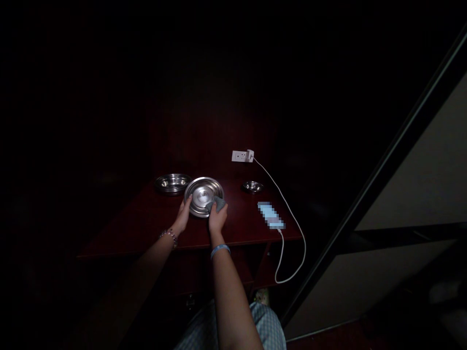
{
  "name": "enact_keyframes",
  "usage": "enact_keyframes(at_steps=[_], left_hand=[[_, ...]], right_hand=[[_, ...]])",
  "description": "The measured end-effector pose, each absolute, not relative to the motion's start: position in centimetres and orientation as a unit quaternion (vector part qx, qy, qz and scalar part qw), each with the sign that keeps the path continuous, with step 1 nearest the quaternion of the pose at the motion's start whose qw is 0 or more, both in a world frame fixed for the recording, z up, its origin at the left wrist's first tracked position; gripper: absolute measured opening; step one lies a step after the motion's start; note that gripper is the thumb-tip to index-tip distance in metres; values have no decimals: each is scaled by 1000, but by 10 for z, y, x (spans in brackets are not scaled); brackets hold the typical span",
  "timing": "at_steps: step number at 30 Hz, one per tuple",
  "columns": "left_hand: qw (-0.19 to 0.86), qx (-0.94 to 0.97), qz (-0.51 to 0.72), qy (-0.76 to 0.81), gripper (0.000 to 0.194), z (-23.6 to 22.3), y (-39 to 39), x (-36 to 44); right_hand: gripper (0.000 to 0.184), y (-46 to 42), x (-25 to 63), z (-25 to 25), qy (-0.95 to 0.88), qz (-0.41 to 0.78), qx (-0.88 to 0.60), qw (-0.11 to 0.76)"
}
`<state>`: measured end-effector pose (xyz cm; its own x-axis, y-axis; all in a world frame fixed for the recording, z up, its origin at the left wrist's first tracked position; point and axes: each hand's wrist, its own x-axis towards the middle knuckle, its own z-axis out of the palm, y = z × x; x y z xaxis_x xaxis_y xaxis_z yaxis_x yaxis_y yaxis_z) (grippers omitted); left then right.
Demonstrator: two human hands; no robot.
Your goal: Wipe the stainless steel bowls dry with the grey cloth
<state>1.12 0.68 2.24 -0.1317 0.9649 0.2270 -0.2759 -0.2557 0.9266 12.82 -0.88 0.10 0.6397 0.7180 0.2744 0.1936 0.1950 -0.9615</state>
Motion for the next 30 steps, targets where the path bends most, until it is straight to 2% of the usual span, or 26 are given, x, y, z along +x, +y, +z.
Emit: enact_keyframes(at_steps=[30], left_hand=[[501, 438, 631, 399, 43, 26, 0, 12]], right_hand=[[29, -8, 128, -2, -399, 193, -606, 661]])
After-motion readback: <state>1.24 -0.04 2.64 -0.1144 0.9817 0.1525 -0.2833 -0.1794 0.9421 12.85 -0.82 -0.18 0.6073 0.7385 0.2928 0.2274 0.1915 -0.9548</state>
